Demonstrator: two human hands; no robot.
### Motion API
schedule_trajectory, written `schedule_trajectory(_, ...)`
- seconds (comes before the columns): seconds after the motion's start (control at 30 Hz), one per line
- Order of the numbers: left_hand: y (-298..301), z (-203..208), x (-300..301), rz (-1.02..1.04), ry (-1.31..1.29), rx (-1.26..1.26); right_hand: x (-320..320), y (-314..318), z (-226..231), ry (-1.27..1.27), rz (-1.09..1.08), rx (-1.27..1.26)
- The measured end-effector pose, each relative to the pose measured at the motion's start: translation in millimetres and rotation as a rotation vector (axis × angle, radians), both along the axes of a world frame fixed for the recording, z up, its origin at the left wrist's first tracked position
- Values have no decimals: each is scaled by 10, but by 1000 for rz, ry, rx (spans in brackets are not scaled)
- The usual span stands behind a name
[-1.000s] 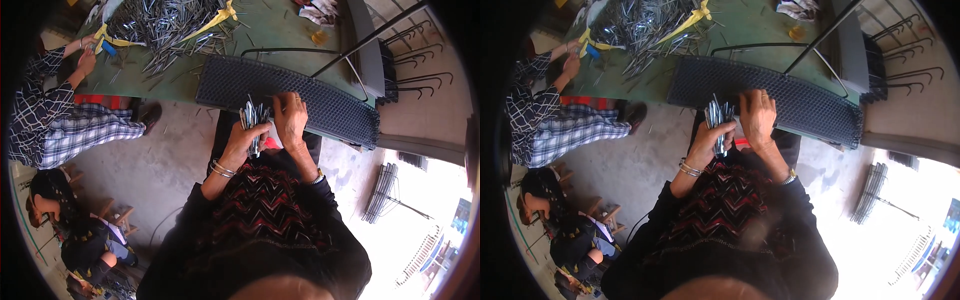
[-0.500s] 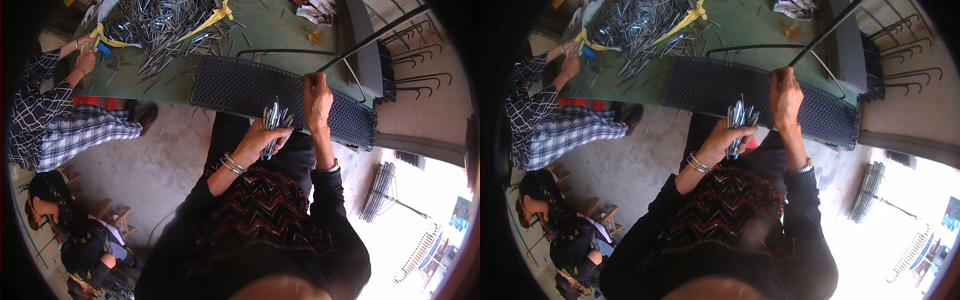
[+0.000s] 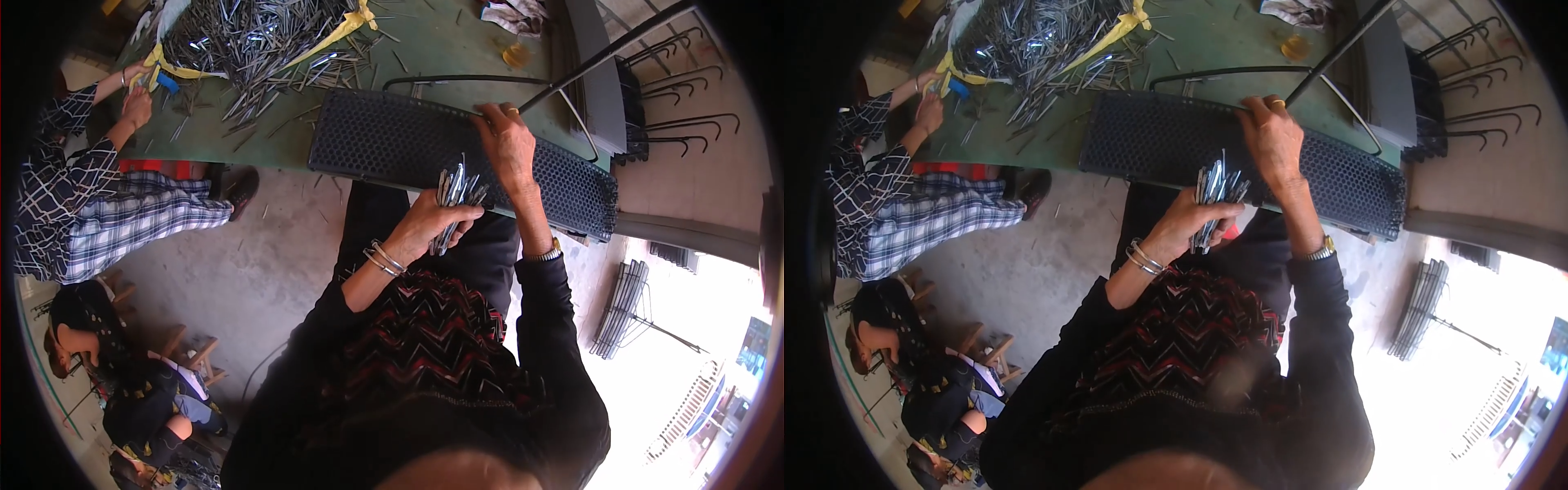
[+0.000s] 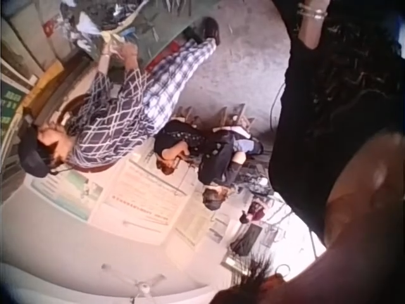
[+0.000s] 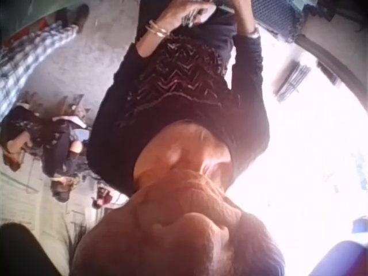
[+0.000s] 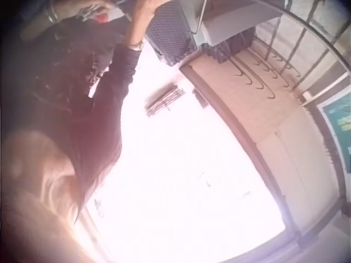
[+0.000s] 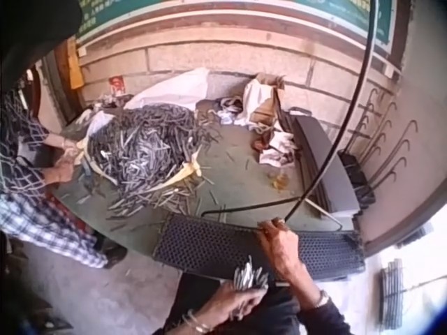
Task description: Assembling small metal pins into a perforated tray.
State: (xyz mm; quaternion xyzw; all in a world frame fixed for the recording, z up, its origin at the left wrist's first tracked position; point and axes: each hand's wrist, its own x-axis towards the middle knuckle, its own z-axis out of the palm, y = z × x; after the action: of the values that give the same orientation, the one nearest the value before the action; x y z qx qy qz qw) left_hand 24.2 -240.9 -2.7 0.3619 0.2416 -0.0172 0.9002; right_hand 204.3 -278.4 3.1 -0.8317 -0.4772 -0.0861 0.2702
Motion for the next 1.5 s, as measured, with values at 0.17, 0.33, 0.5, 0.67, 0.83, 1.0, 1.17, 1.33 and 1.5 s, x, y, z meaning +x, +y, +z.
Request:
schedule_trajectory(0.17,14,-17,-12,-26,-17,18,-60,-260,286,649,91,-19)
schedule_trajectory(0.33,-5,-3,44,-45,-31,-6,-52,-401,451,975,299,-156)
schedule_trajectory(0.5,16,-31,95,13,-11,-100,-116,-330,400,644,-79,110)
schedule_trajectory(0.67,-3,80,158,70,31,-113,60,-196,89,151,-85,300)
schedule_trajectory(0.83,-1,57,159,81,10,-143,76,-175,-78,51,-80,198)
schedule_trajectory(1.0,11,72,165,101,11,-142,53,-138,-9,35,29,169)
schedule_trajectory(1.17,2,115,169,146,45,-115,126,-174,79,176,65,111)
schedule_trajectory(1.33,-30,70,214,159,20,-113,20,-239,99,192,40,53)
schedule_trajectory(1.5,14,47,138,120,70,-72,-22,-491,384,732,-4,-83)
